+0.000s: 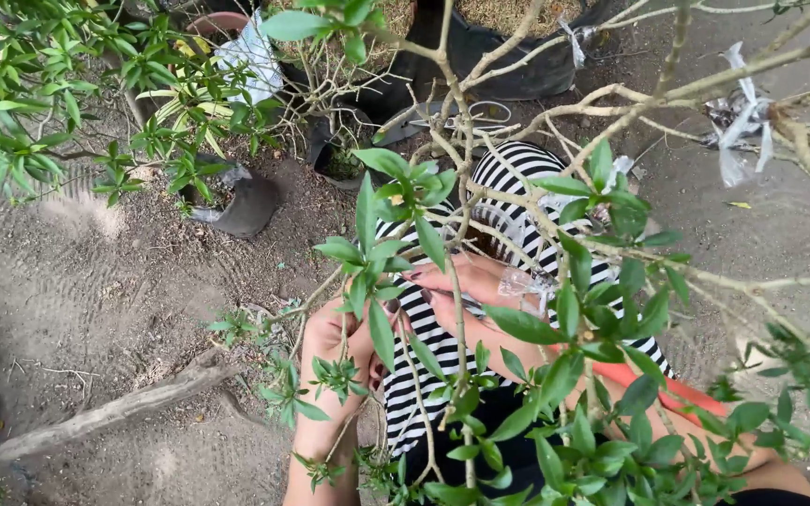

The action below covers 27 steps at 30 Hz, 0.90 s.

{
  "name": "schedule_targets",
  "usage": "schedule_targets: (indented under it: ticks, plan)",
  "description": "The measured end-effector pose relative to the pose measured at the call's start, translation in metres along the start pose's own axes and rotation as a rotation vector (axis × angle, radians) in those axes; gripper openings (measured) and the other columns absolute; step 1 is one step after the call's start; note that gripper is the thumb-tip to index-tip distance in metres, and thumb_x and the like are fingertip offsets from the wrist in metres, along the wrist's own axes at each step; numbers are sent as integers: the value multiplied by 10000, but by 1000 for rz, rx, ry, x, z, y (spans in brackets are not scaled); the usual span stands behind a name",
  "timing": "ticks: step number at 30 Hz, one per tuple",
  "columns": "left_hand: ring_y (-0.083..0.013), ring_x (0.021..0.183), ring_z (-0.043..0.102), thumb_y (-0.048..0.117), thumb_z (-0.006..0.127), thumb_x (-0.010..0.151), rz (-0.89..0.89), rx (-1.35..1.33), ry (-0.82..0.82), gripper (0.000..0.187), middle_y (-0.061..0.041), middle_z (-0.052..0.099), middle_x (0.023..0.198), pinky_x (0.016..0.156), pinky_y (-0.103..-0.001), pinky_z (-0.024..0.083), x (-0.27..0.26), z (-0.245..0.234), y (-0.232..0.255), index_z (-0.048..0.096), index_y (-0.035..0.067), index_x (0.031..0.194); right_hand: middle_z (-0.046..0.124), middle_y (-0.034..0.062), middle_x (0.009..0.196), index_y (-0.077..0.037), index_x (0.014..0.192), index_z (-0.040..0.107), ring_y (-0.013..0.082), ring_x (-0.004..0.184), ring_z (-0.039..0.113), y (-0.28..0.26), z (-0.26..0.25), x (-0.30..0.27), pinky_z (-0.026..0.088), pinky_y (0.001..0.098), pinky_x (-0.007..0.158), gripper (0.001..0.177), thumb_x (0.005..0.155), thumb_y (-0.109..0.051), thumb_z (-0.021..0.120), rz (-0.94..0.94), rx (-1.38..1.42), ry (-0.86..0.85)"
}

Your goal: Performing air layering on a plant branch by cutting the bark, applying a soil-filled plastic wrap, and securing it with ties.

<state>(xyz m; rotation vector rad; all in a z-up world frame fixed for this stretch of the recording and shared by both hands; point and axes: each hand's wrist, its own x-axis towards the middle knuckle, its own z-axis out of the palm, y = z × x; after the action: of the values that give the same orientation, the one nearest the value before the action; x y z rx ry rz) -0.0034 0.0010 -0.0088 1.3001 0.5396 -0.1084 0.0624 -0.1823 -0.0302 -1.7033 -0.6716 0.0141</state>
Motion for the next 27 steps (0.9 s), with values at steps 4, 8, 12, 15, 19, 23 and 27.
schedule_targets:
  ticks: [4, 8, 12, 15, 19, 23, 27]
  plan:
    - [-40, 440, 422, 22, 605, 932, 31, -32, -100, 87, -87, 722, 703, 354, -183, 285, 1, -1, 4, 677, 3, 976, 730, 136, 1150, 12, 1125, 683, 229, 1001, 723, -6, -2, 3, 597, 314, 863, 294, 848, 103, 651, 15, 85, -35]
    - [-31, 427, 406, 38, 649, 917, 62, 38, -109, 71, -27, 676, 653, 359, -183, 285, 0, -1, 6, 712, 10, 898, 740, 139, 1066, 16, 1084, 688, 227, 922, 723, -1, 0, 2, 590, 312, 794, 280, 822, 115, 688, -32, 40, 27]
    - [-24, 408, 410, 48, 631, 955, 88, 49, -118, 189, -49, 740, 706, 338, -180, 268, 0, 0, 4, 704, -1, 1122, 764, 63, 1099, -42, 1082, 729, 186, 969, 743, -3, 0, -2, 592, 276, 843, 265, 834, 51, 715, 36, -62, -4]
    - [-38, 437, 430, 13, 634, 916, 64, -7, -145, 275, -69, 727, 717, 353, -177, 291, 1, -1, 2, 695, -14, 1182, 733, 112, 1163, -25, 1114, 701, 240, 1078, 724, -4, 0, 0, 602, 324, 923, 263, 866, 60, 698, 25, -6, -6]
    - [-21, 450, 415, 6, 631, 944, 75, 2, -143, 296, -27, 695, 696, 382, -170, 274, 3, -4, -9, 673, -2, 1237, 720, 136, 1186, -7, 1128, 677, 240, 1053, 714, -8, -5, 2, 600, 317, 874, 258, 881, 64, 669, -6, 54, -3]
    - [-13, 419, 407, 27, 646, 935, 95, -63, -172, 326, 17, 602, 666, 350, -158, 290, 6, -5, -14, 639, -42, 1254, 700, 136, 1232, -24, 1181, 653, 260, 1121, 707, -13, -12, 7, 600, 352, 954, 314, 883, 72, 629, -4, 19, -53]
    - [-27, 401, 400, -20, 657, 936, 38, -318, -247, 309, 40, 530, 596, 341, -161, 288, 13, -11, -16, 614, -91, 1234, 701, 199, 1224, 27, 1177, 636, 308, 1099, 721, 3, -14, -1, 602, 381, 956, 323, 860, 58, 687, -168, 51, -124]
